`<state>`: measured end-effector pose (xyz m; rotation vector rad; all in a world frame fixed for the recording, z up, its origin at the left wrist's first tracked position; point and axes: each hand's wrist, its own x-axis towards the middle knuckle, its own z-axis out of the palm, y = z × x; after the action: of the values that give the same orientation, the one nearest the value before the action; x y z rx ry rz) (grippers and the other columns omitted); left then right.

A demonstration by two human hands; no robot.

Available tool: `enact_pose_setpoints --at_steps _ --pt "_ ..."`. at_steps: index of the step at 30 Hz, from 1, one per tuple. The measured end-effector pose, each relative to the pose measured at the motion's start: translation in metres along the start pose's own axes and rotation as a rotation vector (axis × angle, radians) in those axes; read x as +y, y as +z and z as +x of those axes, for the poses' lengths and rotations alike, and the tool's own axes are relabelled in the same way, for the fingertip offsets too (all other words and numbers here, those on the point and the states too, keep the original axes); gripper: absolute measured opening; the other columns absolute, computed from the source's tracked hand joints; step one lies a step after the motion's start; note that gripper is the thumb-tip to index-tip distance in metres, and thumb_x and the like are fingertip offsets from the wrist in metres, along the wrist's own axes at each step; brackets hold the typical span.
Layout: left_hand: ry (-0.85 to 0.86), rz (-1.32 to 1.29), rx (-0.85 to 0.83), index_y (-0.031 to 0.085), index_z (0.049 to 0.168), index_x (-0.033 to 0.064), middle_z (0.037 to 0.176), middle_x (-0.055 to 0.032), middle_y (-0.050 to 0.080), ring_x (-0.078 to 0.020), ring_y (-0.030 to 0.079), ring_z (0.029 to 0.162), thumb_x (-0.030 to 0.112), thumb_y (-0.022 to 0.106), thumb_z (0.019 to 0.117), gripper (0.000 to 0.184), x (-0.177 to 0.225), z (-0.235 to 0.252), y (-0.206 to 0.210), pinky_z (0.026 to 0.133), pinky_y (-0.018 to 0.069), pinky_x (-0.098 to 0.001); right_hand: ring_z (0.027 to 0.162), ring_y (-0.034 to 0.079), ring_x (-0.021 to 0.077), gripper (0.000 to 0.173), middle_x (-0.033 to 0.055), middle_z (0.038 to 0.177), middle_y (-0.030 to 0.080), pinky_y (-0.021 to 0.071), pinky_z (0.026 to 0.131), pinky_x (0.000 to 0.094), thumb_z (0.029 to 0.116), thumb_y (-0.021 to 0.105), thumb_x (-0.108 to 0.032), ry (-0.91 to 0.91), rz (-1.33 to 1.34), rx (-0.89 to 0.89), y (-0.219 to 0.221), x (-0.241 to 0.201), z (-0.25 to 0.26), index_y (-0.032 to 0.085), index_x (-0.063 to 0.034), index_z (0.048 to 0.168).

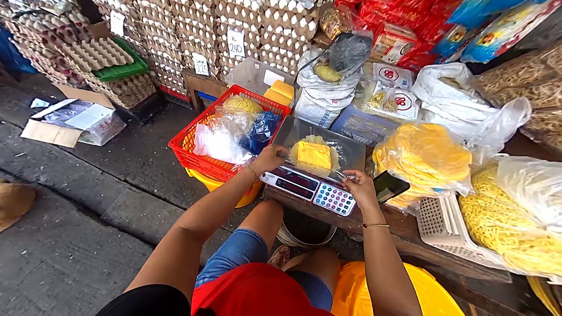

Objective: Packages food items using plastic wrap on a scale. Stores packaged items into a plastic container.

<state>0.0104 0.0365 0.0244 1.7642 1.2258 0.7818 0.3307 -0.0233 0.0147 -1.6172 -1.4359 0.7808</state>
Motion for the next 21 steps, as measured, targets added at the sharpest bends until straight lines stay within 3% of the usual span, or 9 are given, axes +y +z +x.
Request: enact_pose_setpoints --at_steps 5,12,16,17,19,21 --pt "-0.041 -0.016 -0.015 0.059 0.139 0.0017 0.138 -0.019 0.058 -0.0255 0.068 0.1 -0.006 0.064 0.0913 0.048 -0.007 -0.01 -0.001 0.089 0.0564 -0.0424 0.072 0.065 0.0124 0.019 0.0131 0.091 0.068 0.0564 0.071 0.0295 0.0994 0.059 -0.004 0.02 -0.101 -0.024 0.001 0.005 -0.018 0.067 0.0029 0.116" --pt "0.005 0.058 0.0 0.058 0.141 0.0023 0.138 -0.0211 0.055 -0.0271 0.066 0.098 -0.007 0.057 0.0928 0.049 -0.012 -0.019 -0.01 0.086 0.0568 -0.0429 0.08 0.067 0.0164 0.023 0.0164 0.101 0.069 0.0571 0.078 0.0337 0.102 0.057 -0.007 0.038 -0.188 -0.045 -0.006 0.015 -0.032 0.067 0.0012 0.12" --pt "0.27 0.271 0.168 0.065 0.13 -0.0005 0.136 -0.0229 0.059 -0.0341 0.063 0.113 -0.001 0.054 0.0932 0.038 -0.019 -0.016 -0.016 0.095 0.0528 -0.05 0.099 0.067 0.0278 0.026 0.0216 0.116 0.068 0.0538 0.089 0.0445 0.1031 0.052 -0.007 -0.129 -0.271 0.035 -0.017 0.012 -0.038 0.07 0.0014 0.12" --pt "0.36 0.32 0.195 0.066 0.129 0.0004 0.138 -0.0213 0.058 -0.034 0.061 0.12 0.004 0.056 0.0942 0.036 -0.019 -0.017 -0.016 0.1 0.0507 -0.0498 0.103 0.066 0.0309 0.027 0.0231 0.121 0.065 0.0533 0.091 0.0468 0.1024 0.051 -0.007 -0.205 -0.284 0.067 -0.018 0.013 -0.039 0.07 0.0017 0.119" --pt "0.579 0.408 0.19 0.065 0.13 0.0008 0.142 -0.0209 0.057 -0.0368 0.053 0.133 0.028 0.062 0.0998 0.041 -0.02 -0.019 -0.013 0.112 0.042 -0.0518 0.116 0.062 0.0343 0.03 0.023 0.131 0.061 0.052 0.097 0.0495 0.1017 0.051 -0.014 -0.379 -0.336 0.107 -0.017 0.016 -0.04 0.071 0.0005 0.119" --pt "0.748 0.506 0.125 0.062 0.136 0.002 0.148 -0.02 0.053 -0.0372 0.047 0.14 0.056 0.068 0.0917 0.07 -0.024 -0.023 -0.005 0.116 0.0381 -0.0523 0.129 0.053 0.0408 0.044 0.0229 0.139 0.057 0.0452 0.105 0.0567 0.101 0.055 -0.036 -0.536 -0.425 0.093 -0.015 0.018 -0.039 0.07 -0.0017 0.123"
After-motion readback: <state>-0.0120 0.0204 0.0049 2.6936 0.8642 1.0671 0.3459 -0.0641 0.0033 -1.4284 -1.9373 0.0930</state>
